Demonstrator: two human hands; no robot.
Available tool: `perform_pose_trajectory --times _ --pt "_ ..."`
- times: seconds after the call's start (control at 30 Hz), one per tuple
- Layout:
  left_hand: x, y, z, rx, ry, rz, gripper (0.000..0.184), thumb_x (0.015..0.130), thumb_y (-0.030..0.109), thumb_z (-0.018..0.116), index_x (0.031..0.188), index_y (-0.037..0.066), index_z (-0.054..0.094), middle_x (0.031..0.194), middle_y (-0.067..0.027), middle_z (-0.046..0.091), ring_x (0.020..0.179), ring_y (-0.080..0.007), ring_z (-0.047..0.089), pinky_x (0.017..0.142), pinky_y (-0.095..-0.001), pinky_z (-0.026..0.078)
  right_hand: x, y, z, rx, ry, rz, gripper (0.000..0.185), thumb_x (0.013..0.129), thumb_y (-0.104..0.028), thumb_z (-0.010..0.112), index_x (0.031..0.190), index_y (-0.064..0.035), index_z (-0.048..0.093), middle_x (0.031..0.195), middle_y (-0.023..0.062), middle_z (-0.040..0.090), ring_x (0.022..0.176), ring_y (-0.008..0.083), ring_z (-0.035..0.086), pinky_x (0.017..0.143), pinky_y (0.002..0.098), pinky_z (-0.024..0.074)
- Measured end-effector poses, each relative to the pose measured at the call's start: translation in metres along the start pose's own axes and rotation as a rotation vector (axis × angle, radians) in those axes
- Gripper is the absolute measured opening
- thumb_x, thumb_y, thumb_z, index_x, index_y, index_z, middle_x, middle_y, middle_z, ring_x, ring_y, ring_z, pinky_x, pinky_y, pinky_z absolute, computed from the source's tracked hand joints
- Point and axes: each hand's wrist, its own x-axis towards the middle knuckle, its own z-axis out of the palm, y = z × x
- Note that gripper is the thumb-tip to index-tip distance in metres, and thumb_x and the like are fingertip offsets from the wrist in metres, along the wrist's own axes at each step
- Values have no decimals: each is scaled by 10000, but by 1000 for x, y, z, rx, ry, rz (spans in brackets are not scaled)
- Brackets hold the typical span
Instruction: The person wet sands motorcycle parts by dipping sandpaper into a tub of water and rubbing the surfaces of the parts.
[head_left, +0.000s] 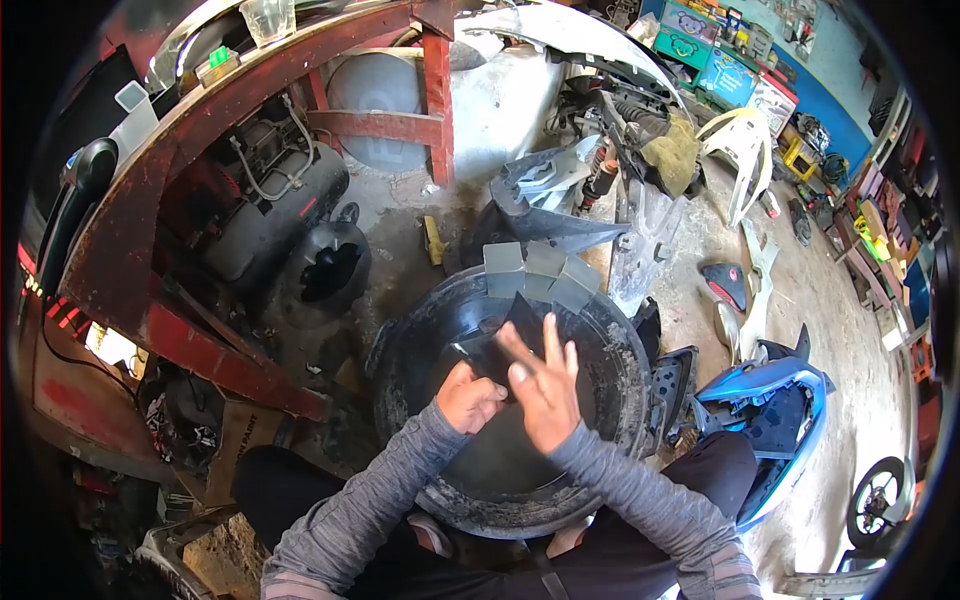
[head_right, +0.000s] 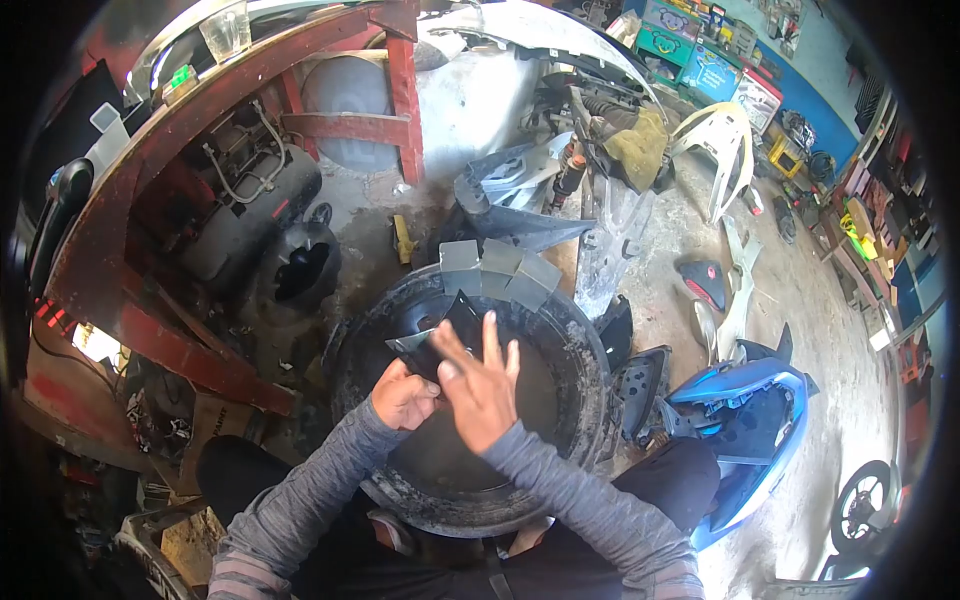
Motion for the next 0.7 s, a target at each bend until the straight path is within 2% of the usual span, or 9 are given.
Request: perform_pose_trajectory --times 0.07,0.1,0.23,0.33,0.4,0.47,0.53,0.6,0.7 --pt "4 -7 -19 40 17 24 614 818 -99 457 1407 76 445 1323 -119 578 1234 -287 580 1017 -479 499 -16 0 8 0 -57 -122 440 1044 -306 411 1407 -126 582 1521 52 494 1523 410 139 1148 680 0" --pt "2 -5 -13 22 -23 52 615 816 -96 464 1405 78 453 1327 -111 574 1225 -282 584 1002 -475 504 -15 -1 7 -30 -55 -131 447 1048 -320 398 1410 -132 580 1520 57 493 1521 415 139 1142 690 8" --pt "-2 0 7 -26 -9 48 608 801 -95 443 1385 71 484 1335 -126 567 1258 -294 558 1035 -459 484 10 6 -2 -56 42 14 438 1033 -260 407 1415 -128 575 1520 66 492 1524 402 135 1159 657 6" --pt "0 -4 -3 -14 -43 145 582 802 -95 480 1358 73 504 1304 -106 587 1207 -264 588 995 -446 504 -14 -4 3 -9 -37 -83 439 1034 -263 410 1416 -119 573 1516 72 498 1524 401 138 1156 659 4" --pt "0 -2 -2 -20 -50 153 579 806 -92 482 1363 66 502 1309 -103 586 1195 -255 596 1005 -439 497 -6 2 0 -106 18 -98 431 1036 -264 418 1405 -113 581 1514 82 498 1522 398 155 1156 657 13" --pt "-5 9 13 -36 20 37 594 807 -90 467 1386 42 486 1326 -117 579 1229 -269 580 1054 -433 465 4 3 -7 -95 30 2 428 1036 -276 419 1396 -120 589 1515 79 497 1516 409 166 1152 667 27" --pt "0 1 3 -18 44 64 597 812 -89 463 1396 31 474 1326 -123 582 1251 -280 569 1069 -451 455 -8 -1 -2 -90 -5 -53 426 1038 -288 424 1389 -120 596 1518 71 494 1517 423 151 1148 680 24" --pt "2 1 -3 -37 -31 172 563 819 -99 487 1364 42 496 1270 -104 602 1155 -248 615 991 -429 517 -17 -5 -2 -98 -51 -119 426 1041 -295 425 1390 -122 595 1514 69 498 1519 420 147 1143 690 22" --pt "-2 2 7 -86 4 133 570 815 -103 485 1365 47 502 1265 -97 606 1163 -251 611 971 -412 520 0 0 -11 -204 -13 -85 431 1041 -290 436 1406 -110 578 1513 73 499 1522 415 144 1140 693 17"
